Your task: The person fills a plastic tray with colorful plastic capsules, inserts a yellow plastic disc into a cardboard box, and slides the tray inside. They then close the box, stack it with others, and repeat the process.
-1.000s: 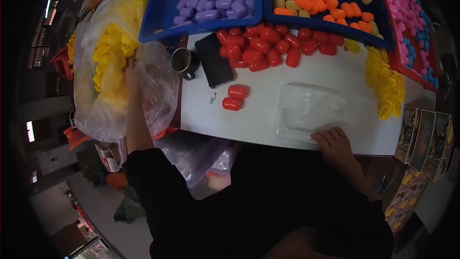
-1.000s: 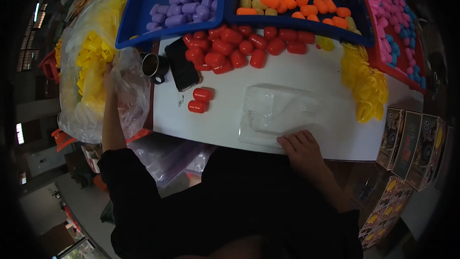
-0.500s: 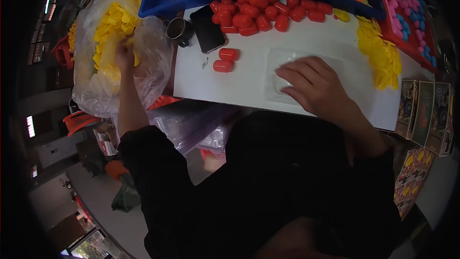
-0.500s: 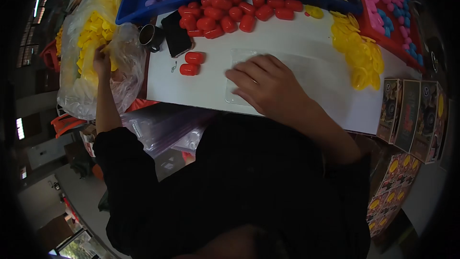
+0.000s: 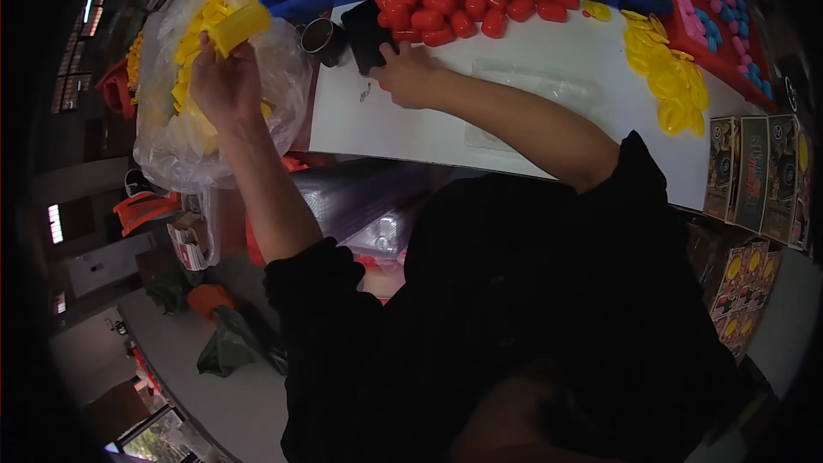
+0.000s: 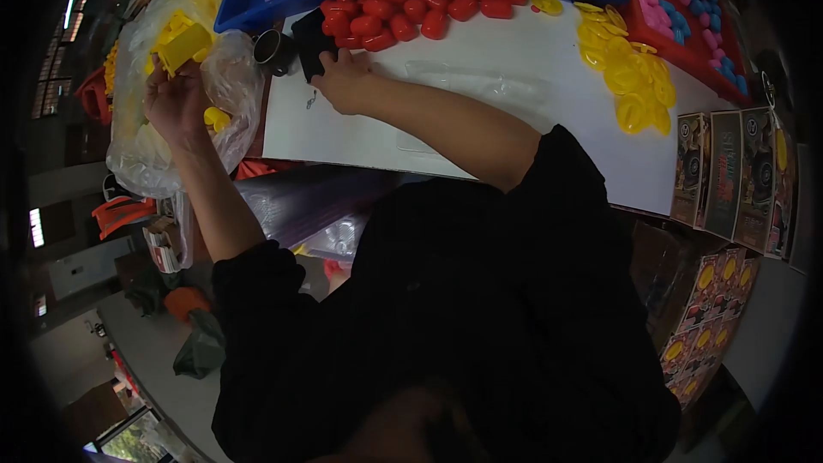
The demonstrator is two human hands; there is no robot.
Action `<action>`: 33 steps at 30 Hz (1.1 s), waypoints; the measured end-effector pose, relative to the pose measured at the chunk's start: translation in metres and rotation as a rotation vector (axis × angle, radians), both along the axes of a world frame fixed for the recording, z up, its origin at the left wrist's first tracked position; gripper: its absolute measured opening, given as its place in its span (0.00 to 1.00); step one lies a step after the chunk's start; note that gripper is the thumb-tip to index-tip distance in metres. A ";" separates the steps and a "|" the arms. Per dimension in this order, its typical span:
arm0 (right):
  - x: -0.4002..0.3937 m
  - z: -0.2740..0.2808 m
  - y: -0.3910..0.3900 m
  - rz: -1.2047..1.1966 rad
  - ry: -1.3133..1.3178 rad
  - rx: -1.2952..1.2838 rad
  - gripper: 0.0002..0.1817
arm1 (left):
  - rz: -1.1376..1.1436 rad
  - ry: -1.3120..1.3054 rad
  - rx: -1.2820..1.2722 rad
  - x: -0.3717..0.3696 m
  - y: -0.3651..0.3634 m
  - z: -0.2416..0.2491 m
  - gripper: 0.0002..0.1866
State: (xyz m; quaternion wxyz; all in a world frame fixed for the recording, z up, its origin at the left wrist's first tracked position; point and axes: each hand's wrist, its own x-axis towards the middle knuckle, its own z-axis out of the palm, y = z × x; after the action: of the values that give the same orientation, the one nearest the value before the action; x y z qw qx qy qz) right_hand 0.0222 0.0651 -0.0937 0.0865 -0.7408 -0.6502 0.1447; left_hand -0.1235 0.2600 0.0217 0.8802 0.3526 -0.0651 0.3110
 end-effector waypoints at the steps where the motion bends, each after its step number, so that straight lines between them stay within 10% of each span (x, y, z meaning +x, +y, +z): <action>1: 0.008 0.006 -0.004 0.020 -0.009 0.063 0.23 | 0.096 0.059 0.014 0.008 -0.043 0.005 0.15; 5: 0.075 0.050 -0.055 -0.049 0.011 0.593 0.25 | 0.080 0.272 0.114 0.030 -0.189 -0.026 0.15; 9: 0.147 0.043 -0.123 -0.415 0.087 0.241 0.27 | -0.128 0.598 0.351 0.047 -0.243 -0.068 0.17; 14: 0.155 0.017 -0.139 -0.468 0.117 -0.032 0.29 | 0.259 0.683 1.340 0.046 -0.255 -0.110 0.12; 18: 0.150 0.035 -0.140 -0.529 0.249 -0.125 0.27 | 0.498 0.685 1.286 0.044 -0.271 -0.125 0.11; 23: 0.198 0.053 -0.191 -0.313 -0.016 0.597 0.20 | 0.510 0.605 0.988 0.052 -0.266 -0.146 0.10; 25: 0.242 0.083 -0.227 -0.581 0.202 0.626 0.21 | 0.522 0.588 1.035 0.054 -0.265 -0.146 0.10; 27: 0.318 0.094 -0.276 -1.018 -0.024 0.377 0.22 | 0.536 0.559 1.093 0.057 -0.262 -0.143 0.11; 33: 0.450 0.042 -0.340 -1.111 -0.400 0.028 0.27 | 0.505 0.609 1.170 0.063 -0.257 -0.141 0.11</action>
State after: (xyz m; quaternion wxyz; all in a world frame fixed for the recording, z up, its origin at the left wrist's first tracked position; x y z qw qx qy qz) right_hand 0.4719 -0.2745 -0.0512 0.0348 -0.9821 -0.1702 -0.0733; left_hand -0.0602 0.0034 -0.1189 0.4263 0.8436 0.1115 0.3070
